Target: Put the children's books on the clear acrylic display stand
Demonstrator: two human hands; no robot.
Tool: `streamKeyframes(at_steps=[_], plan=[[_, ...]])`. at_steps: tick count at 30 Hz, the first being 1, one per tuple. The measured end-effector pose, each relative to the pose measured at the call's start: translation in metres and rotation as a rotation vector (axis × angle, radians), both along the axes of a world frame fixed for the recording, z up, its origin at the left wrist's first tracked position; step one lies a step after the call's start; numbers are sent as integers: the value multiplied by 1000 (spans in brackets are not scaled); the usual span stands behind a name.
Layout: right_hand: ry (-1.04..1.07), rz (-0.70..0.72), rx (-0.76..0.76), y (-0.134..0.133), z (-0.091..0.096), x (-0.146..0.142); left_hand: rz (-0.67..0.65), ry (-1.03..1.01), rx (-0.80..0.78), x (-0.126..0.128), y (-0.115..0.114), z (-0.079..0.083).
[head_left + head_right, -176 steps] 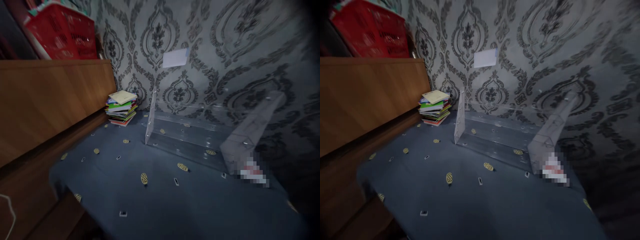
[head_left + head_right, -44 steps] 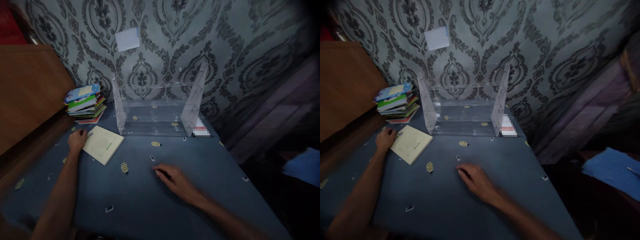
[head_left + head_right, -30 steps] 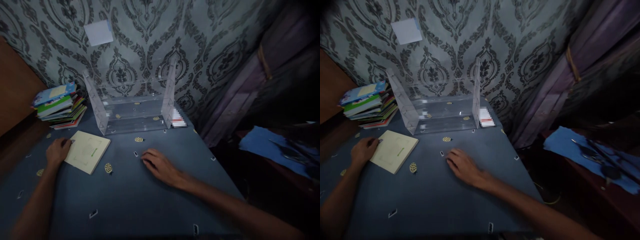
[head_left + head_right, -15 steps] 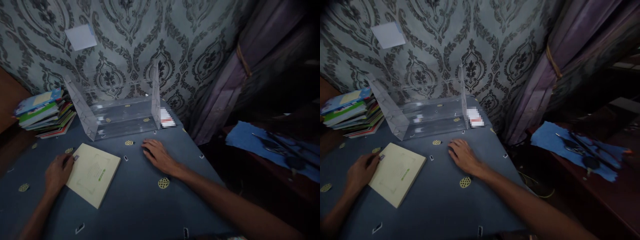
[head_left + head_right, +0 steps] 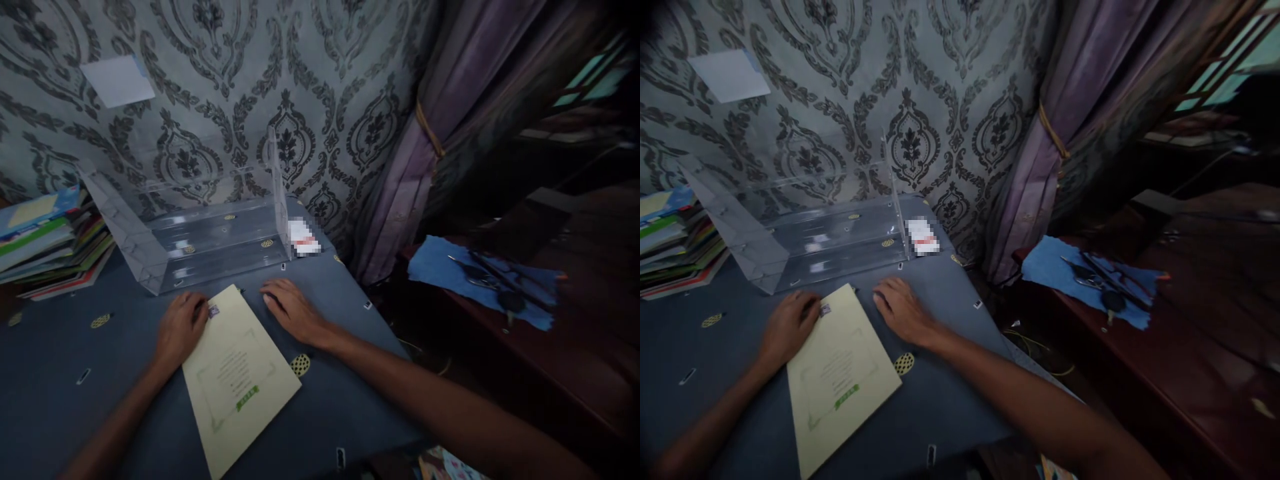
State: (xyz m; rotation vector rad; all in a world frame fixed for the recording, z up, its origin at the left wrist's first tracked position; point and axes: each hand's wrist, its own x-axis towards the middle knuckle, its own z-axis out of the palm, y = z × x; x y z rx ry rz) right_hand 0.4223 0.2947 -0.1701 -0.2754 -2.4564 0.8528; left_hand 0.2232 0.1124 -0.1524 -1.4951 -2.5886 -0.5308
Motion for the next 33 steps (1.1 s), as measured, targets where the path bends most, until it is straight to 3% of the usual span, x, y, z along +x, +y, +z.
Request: streamKeyframes(at_steps=[5,8,15,20,33], plan=[[66,-38,-56,4,-4,-2,-151,-4,78,15,46,-4],[42,-46,-37,7,-6,0,-181,-23,119,18,58,-7],[2,-39,7,5,-6,3,-280,-128,188,17,41,-6],[-74,-93,66,-3,4,10,-296,-72,177,17,34,-9],[-127,-66,146,-19,6,15,-45,210,-23,35,32,0]])
